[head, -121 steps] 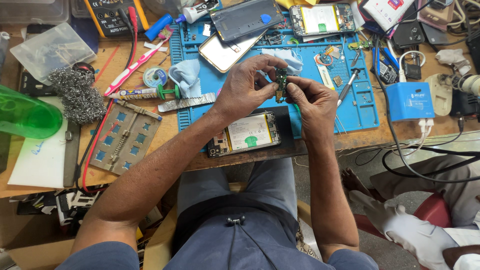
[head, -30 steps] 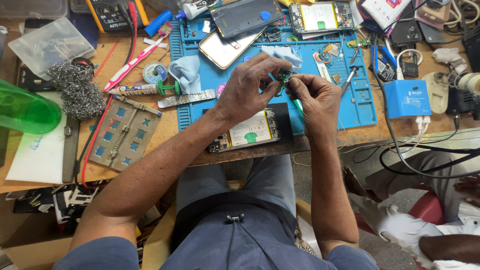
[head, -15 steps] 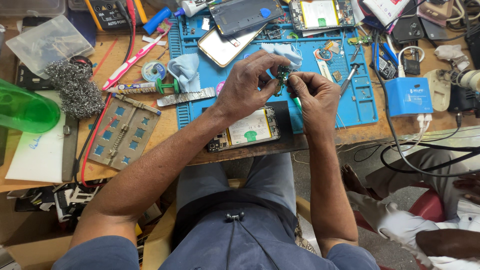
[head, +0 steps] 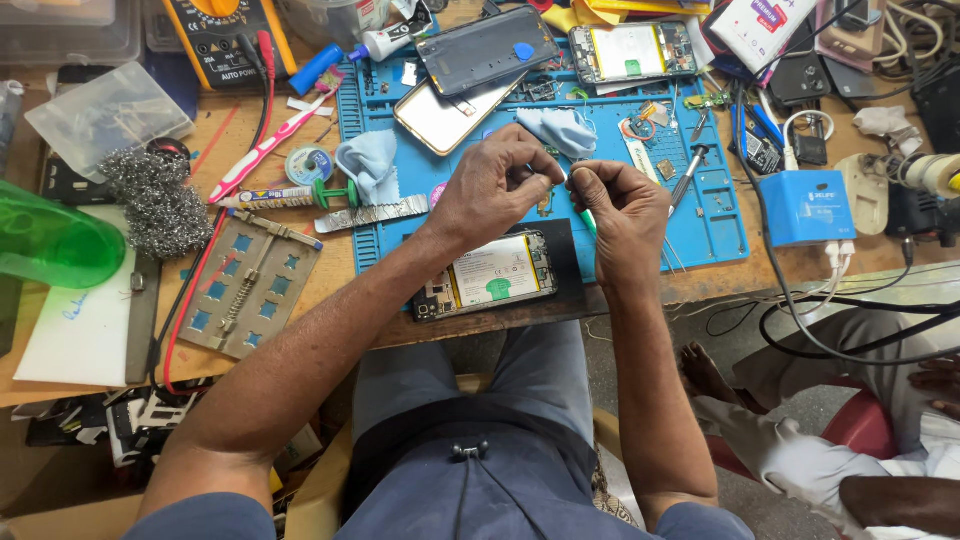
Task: The person works on a disassembled smartphone at a repair bench, handling the exposed phone with its battery and a small green circuit board. They pick up and reposition the board, wipe components with a blue cloth, and use tweezers to handle small parts while working over the bench mat.
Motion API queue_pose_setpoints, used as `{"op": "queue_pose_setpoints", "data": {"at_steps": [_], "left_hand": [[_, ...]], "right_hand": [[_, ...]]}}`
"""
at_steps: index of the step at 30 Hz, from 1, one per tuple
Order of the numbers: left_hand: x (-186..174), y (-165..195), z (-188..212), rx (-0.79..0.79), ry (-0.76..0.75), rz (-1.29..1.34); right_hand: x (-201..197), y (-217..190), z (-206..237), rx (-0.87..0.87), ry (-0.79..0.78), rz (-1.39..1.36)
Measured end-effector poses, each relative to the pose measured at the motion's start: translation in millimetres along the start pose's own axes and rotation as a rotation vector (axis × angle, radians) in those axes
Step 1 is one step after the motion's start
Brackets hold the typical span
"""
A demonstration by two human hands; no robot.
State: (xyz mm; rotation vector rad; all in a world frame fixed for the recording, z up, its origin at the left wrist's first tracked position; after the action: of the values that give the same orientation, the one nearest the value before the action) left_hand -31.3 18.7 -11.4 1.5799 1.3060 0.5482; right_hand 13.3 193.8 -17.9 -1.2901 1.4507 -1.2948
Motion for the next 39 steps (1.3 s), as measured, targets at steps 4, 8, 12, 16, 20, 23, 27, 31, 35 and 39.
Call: {"op": "queue_pose_setpoints", "data": {"at_steps": [4,8,12,16,20,23,27,31,35,39], "left_hand": [[3.0,-7.1,-1.3,-0.033,-0.042,0.089],[4.7,-10.7,-2.3,0.006,-0.065,0.182],[5.4,-17.6,-2.2,-0.099,-0.049,0.223],[4.0,-14.2,-1.3,-0.062,-0.038,0.200],[4.3,-9.4,0.3,-0.015,-0.055,0.183],[5.1,-6.8,-0.2,0.012,-0.071,0.186],[5.2,-4.7,-0.8,0.030,-0.068,0.226],[6.8,-1.5,0.0,0.052,-0.095,0.215],[6.4,3.4,0.3,0.107,-0.099,0.198],[8.1,1.8,0.4,0.036,-0.112,0.271]], "right_hand": [[4.9,-9.8,5.5,-0.081,0.016,0.200],[11.0,-19.6,8.8,-0.088,-0.018,0.258],[14.8,-34.9,17.7,-0.197,-0.021,0.385],[19.2,-46.7,27.7,-0.414,-0.003,0.519],[16.7,-39.5,24.5,-0.325,0.022,0.518],[14.4,-34.8,21.2,-0.263,0.023,0.513],[13.8,-32.8,22.0,-0.270,-0.008,0.414],[9.1,-23.6,19.4,-0.168,0.034,0.307],[5.5,-14.3,12.7,-0.082,0.013,0.096],[4.8,-12.3,12.4,-0.101,0.033,0.047]]}}
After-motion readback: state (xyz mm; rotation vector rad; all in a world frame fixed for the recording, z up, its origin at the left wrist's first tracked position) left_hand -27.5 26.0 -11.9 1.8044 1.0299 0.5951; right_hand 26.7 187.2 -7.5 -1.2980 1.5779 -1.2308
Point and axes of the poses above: each hand's wrist, its own z-axis away from the middle knuckle, its own x-axis out of the palm, y = z × x, the point moved 5 cm from there along -z, towards the middle knuckle, and after that the axes turned 3 degrees about x, right-handed, at the moved point
